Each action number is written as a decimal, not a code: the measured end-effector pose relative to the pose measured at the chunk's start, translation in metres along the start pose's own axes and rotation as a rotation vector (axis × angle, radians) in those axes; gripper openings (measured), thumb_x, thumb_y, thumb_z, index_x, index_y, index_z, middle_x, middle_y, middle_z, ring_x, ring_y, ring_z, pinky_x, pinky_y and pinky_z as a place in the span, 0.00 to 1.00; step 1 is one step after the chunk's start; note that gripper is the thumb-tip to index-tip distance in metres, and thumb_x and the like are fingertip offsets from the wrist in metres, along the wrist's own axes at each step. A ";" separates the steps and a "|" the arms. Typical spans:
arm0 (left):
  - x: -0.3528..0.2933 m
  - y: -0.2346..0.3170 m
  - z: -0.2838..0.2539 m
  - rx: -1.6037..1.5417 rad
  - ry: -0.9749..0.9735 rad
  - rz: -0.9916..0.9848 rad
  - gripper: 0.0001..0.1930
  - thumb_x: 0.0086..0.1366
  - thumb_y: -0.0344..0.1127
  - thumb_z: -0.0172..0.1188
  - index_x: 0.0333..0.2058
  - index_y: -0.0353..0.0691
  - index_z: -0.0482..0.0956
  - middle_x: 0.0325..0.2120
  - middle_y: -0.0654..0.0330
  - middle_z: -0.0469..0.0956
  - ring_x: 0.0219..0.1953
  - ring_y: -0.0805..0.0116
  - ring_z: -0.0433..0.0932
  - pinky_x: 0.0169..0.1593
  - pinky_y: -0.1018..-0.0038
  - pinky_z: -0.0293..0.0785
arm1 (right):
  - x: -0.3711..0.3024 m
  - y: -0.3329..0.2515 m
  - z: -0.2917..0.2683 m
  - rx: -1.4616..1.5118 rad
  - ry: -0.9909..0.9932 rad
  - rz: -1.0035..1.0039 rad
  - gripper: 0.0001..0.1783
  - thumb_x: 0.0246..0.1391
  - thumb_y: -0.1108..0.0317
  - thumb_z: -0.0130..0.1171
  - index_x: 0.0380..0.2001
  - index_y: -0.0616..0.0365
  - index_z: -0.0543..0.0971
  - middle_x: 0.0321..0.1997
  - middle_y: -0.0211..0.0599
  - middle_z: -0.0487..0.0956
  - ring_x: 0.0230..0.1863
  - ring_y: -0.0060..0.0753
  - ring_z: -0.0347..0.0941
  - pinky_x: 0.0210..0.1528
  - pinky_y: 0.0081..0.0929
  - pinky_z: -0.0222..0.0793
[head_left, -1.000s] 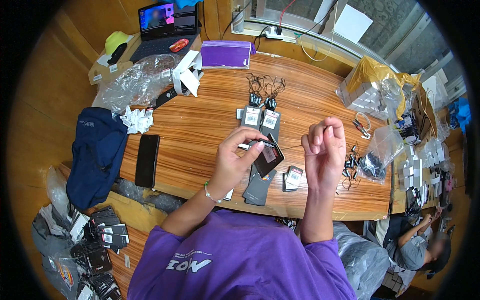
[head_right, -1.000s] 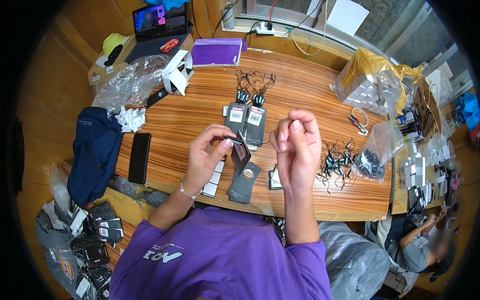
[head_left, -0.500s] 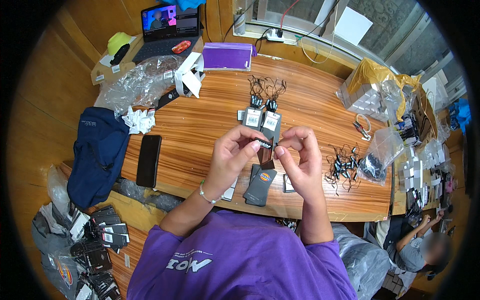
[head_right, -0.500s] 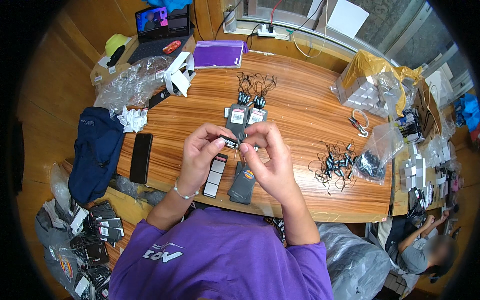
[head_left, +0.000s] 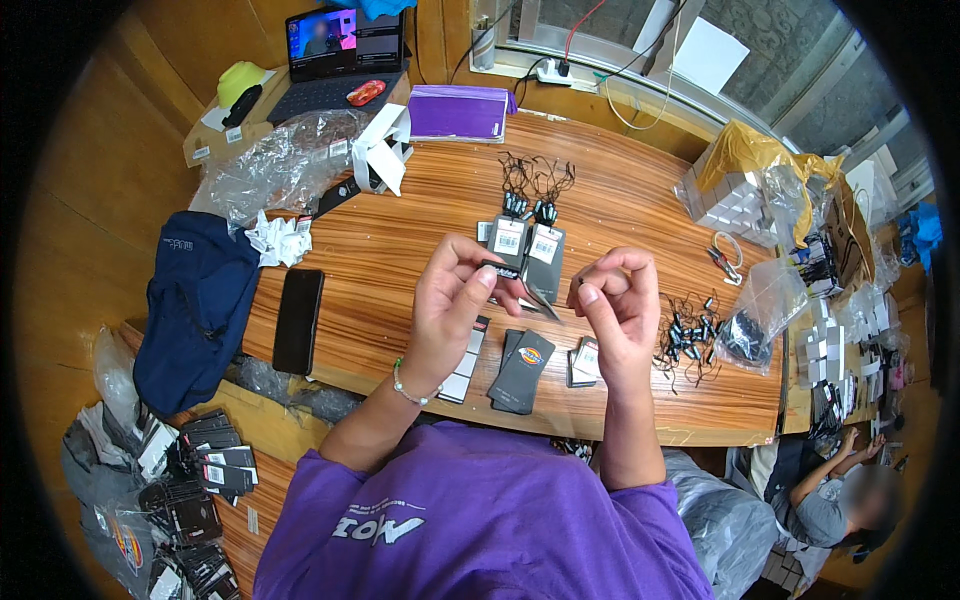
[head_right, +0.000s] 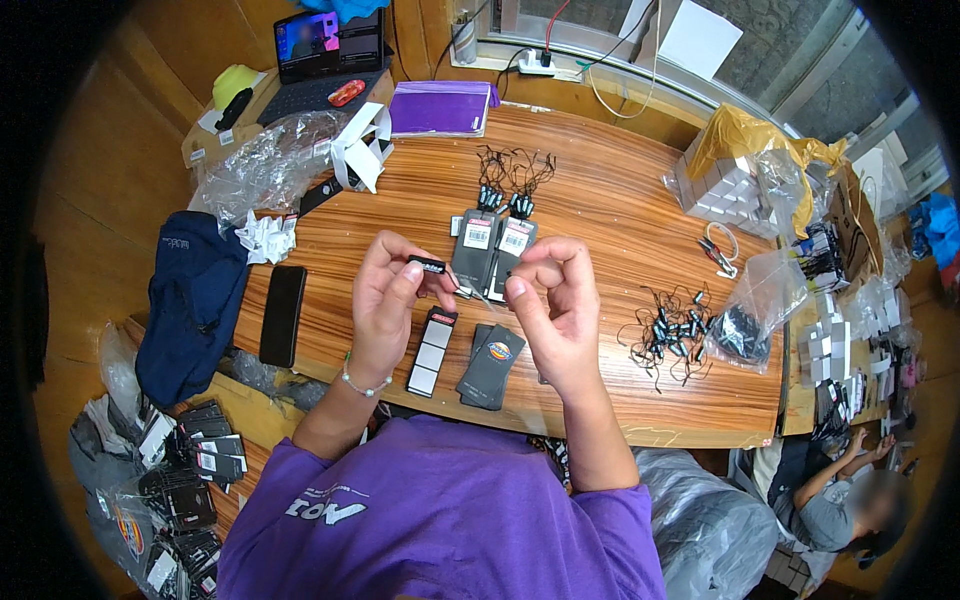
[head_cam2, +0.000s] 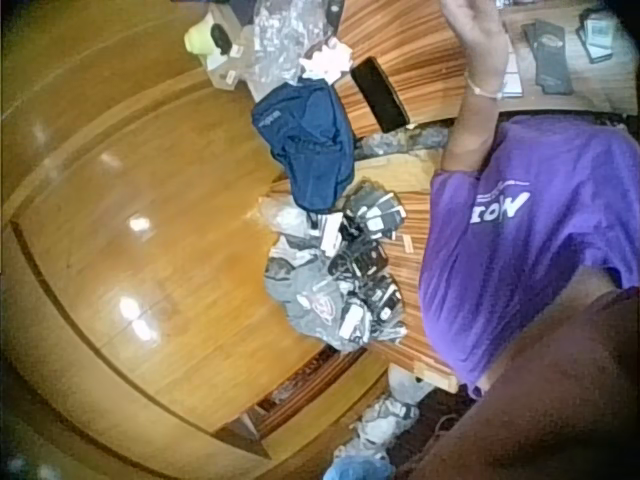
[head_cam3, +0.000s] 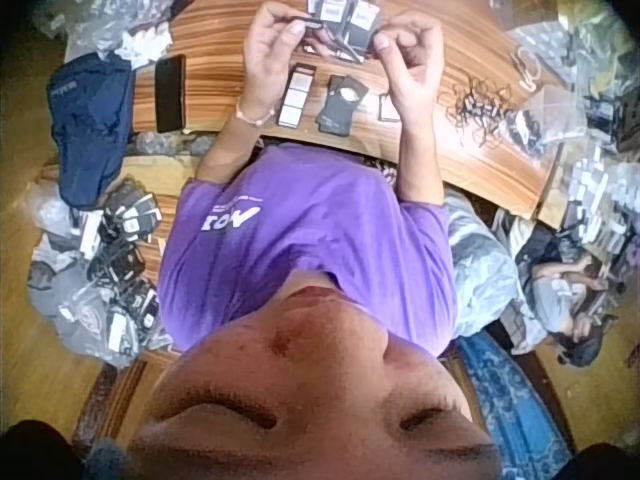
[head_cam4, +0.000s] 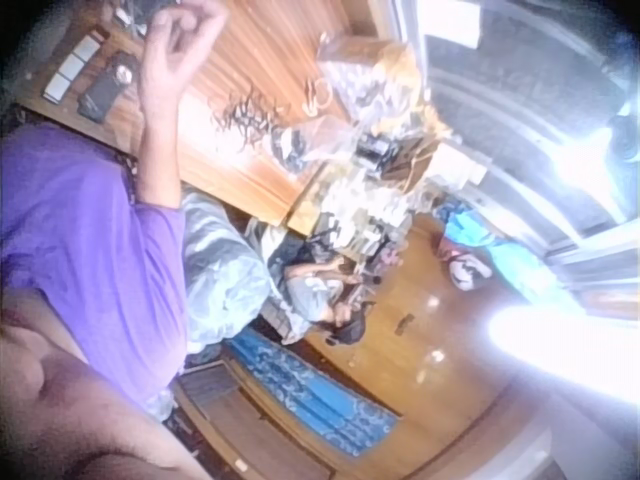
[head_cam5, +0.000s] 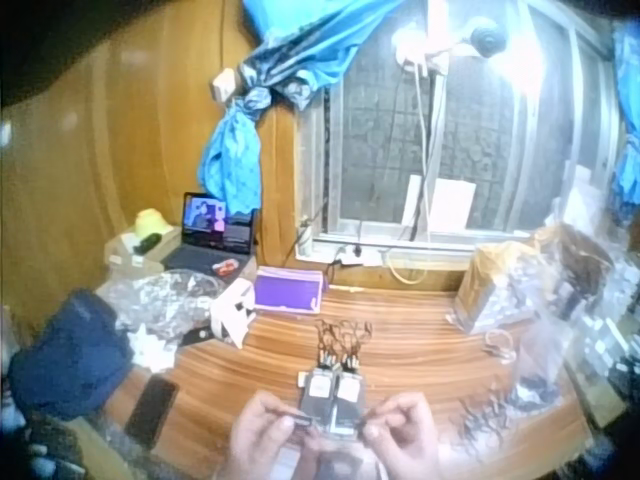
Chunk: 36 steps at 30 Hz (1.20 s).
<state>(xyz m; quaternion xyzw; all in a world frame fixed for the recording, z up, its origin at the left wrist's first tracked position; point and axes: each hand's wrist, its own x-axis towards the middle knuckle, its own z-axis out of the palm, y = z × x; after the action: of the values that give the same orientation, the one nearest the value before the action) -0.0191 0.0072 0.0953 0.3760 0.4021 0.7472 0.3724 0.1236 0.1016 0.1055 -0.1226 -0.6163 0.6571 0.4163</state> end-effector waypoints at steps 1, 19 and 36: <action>0.000 -0.001 0.001 0.039 0.014 0.015 0.06 0.62 0.33 0.47 0.32 0.36 0.65 0.29 0.56 0.73 0.31 0.75 0.71 0.37 0.79 0.68 | -0.001 0.000 0.001 -0.035 -0.021 0.006 0.14 0.50 0.80 0.50 0.40 0.60 0.63 0.29 0.30 0.71 0.32 0.17 0.68 0.36 0.14 0.62; -0.001 -0.015 0.005 -0.043 0.009 -0.094 0.05 0.61 0.32 0.52 0.32 0.37 0.68 0.29 0.63 0.73 0.30 0.82 0.69 0.37 0.84 0.67 | 0.001 0.000 0.008 -0.400 -0.100 -0.081 0.13 0.46 0.82 0.52 0.37 0.64 0.65 0.34 0.37 0.70 0.33 0.24 0.74 0.35 0.19 0.67; 0.004 -0.005 -0.011 0.066 -0.212 -0.304 0.03 0.60 0.29 0.53 0.30 0.37 0.70 0.26 0.65 0.74 0.29 0.82 0.72 0.34 0.86 0.68 | 0.000 0.000 -0.001 -0.229 -0.230 0.204 0.11 0.50 0.78 0.52 0.37 0.61 0.64 0.34 0.33 0.70 0.38 0.22 0.69 0.36 0.19 0.66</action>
<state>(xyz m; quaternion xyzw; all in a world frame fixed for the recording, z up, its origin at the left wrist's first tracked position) -0.0289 0.0095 0.0877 0.3997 0.4371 0.6249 0.5086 0.1246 0.1025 0.1046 -0.1551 -0.7149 0.6313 0.2577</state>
